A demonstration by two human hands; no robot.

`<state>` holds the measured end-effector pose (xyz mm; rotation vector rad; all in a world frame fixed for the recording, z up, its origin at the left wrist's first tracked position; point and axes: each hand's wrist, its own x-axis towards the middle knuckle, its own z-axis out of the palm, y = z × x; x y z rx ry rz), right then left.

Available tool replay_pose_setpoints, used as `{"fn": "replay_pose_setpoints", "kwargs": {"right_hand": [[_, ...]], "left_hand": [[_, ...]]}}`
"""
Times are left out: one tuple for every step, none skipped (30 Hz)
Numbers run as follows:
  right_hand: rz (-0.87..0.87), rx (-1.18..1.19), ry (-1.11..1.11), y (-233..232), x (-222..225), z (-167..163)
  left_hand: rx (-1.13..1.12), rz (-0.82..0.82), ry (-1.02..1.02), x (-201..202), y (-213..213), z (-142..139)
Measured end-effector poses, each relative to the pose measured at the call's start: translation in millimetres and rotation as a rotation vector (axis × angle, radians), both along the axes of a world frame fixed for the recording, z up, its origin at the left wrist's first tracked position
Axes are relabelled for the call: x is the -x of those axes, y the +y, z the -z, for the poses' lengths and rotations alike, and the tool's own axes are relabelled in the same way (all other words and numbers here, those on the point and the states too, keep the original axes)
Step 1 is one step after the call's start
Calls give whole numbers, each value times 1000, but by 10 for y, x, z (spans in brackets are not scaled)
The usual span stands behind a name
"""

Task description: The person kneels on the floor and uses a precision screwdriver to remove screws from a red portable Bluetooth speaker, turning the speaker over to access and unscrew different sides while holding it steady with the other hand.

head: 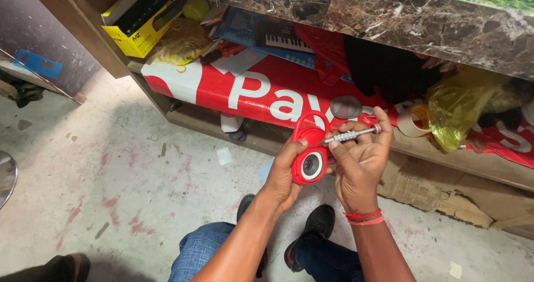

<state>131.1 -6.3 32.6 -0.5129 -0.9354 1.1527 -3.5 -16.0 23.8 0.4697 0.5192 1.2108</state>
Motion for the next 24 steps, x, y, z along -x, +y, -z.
{"fn": "replay_pose_setpoints", "kwargs": {"right_hand": [[-1,-2,0,1,2,-2],[0,-2,-2,0,3,-5],[1,-1,-4,-2,4,-9],[2,-1,-7,-4,4,-13],[1,0,-8,-7,4,-17],[1,1,-10,-10,3,-22],[1,2,-12,-13,2,-26],[3,8,-14,-16,1,-28],[4,14,-16,-19,0,-29],[5,21,-18,-19,-1,-29],[12,25,-19,-18,-2,-28],[18,29,-19,-16,-5,-26],[25,34,-20,-13,-9,-24],[43,20,-15,-8,-11,-21],[61,6,-10,-2,-12,-18],[80,-8,-6,1,-17,-15],[77,-10,1,1,-24,-14],[74,-11,7,0,-32,-14],[71,-13,14,-1,-36,-12],[65,-12,0,-5,-32,-7],[60,-11,-14,-12,-24,0],[55,-10,-28,-17,-22,5],[74,-14,-49,-14,-20,6],[92,-19,-70,-8,-17,7]], "left_hand": [[-9,1,-2,1,-1,-2],[-19,2,-4,1,-1,-4],[-17,2,-5,2,-1,-5],[-16,2,-6,2,0,-6],[-15,2,-7,2,1,-5],[-22,2,-9,1,3,-5],[-30,3,-11,-1,5,-3],[-38,3,-12,-3,7,-1],[-33,1,-9,-5,8,3],[-28,-2,-5,-6,9,7],[-23,-4,-1,-7,9,12],[-18,3,3,-7,10,17],[-13,10,7,-7,10,21],[-8,17,11,-7,11,26],[-20,16,11,-8,11,29],[-32,14,11,-8,11,32],[-43,14,11,-9,11,34],[-53,14,18,-8,12,33],[-62,15,25,-8,12,33],[-71,16,31,-7,11,30],[-61,16,36,-7,11,27],[-50,15,41,-6,9,24],[-39,14,47,-4,9,20],[-60,13,50,-3,6,17]]}}
